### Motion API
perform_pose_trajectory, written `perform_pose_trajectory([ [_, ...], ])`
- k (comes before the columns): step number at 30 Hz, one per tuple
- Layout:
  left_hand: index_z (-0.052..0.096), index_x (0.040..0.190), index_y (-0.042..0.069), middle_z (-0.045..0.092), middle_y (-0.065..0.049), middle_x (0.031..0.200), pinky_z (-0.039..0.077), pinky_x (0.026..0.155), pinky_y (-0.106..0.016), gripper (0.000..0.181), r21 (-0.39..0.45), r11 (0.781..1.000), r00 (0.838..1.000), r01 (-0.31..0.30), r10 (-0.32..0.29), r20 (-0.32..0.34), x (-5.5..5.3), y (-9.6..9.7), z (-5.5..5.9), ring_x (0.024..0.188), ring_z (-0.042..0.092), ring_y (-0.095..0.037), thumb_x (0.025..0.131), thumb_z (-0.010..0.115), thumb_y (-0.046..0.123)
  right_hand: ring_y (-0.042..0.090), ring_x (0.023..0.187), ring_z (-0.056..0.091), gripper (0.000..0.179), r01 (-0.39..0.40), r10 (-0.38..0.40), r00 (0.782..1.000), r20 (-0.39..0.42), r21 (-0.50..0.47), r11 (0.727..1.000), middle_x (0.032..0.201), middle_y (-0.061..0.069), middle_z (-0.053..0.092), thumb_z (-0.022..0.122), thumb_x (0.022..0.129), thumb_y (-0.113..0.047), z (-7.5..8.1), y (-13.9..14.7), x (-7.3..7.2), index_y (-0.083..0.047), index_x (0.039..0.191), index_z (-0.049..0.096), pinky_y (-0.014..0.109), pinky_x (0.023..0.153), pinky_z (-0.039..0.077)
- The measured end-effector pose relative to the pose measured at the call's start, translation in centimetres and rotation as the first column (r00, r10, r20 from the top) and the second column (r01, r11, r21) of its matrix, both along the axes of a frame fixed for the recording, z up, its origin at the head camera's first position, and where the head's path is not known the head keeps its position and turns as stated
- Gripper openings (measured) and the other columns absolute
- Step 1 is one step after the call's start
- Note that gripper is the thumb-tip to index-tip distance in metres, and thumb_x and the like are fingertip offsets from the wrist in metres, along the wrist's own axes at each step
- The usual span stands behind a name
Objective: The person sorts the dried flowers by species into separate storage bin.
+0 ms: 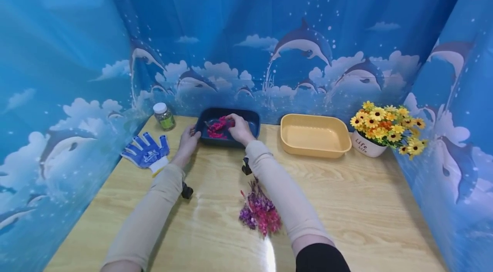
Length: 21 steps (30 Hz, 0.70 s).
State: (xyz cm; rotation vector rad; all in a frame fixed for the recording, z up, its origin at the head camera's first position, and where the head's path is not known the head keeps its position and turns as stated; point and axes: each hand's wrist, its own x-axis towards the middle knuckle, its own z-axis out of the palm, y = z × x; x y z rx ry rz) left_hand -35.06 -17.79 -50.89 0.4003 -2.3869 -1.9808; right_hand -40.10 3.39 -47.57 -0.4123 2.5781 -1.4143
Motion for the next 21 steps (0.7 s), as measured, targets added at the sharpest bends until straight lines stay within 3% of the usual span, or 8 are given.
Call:
perform_pose_trajectory([
  [6, 0.030, 0.163, 0.000, 0.037, -0.025, 0.167, 0.031, 0.132, -0.048, 0.055, 0.016, 1.000, 1.000, 0.001, -0.001, 0.001, 0.1, 0.1, -0.1, 0.157, 0.036, -0.039, 0.112, 0.045, 0.015, 0.037, 0.142, 0.055, 0.046, -0.118, 0.119, 0.993, -0.018, 0.068, 0.991, 0.158, 0.018, 0.052, 0.059, 0.105, -0.003, -0.6, 0.4, -0.4, -0.008, 0.150, 0.053, 0.051, 0.113, 0.052],
  [10, 0.029, 0.163, 0.000, 0.037, -0.025, 0.167, 0.031, 0.132, -0.048, 0.055, 0.022, 1.000, 1.000, 0.006, -0.006, 0.000, 0.2, 0.2, -0.2, 0.157, 0.036, -0.039, 0.112, 0.045, 0.015, 0.038, 0.146, 0.050, 0.044, -0.113, 0.121, 0.991, -0.050, 0.131, 0.985, 0.160, 0.016, 0.050, 0.059, 0.108, -0.011, -0.5, 1.1, -0.4, -0.008, 0.151, 0.052, 0.055, 0.118, 0.047],
  [15, 0.027, 0.165, 0.003, 0.034, -0.023, 0.169, 0.031, 0.132, -0.049, 0.056, 0.029, 0.999, 1.000, 0.019, -0.019, 0.010, 0.2, 0.1, -0.2, 0.158, 0.033, -0.038, 0.113, 0.044, 0.020, 0.038, 0.143, 0.052, 0.042, -0.074, 0.081, 0.993, -0.087, 0.084, 0.994, 0.159, 0.013, 0.050, 0.058, 0.109, -0.015, 0.4, 2.1, 0.0, -0.010, 0.150, 0.054, 0.055, 0.114, 0.050],
  [21, 0.024, 0.167, 0.006, 0.031, -0.020, 0.172, 0.030, 0.133, -0.047, 0.057, 0.033, 0.999, 0.999, 0.021, -0.022, 0.029, 0.2, -0.1, 0.2, 0.160, 0.030, -0.035, 0.114, 0.042, 0.021, 0.039, 0.144, 0.052, 0.041, -0.084, 0.084, 0.993, -0.087, 0.008, 0.996, 0.159, 0.012, 0.049, 0.058, 0.109, -0.020, 2.8, 3.6, 1.6, -0.015, 0.150, 0.052, 0.053, 0.116, 0.050],
])
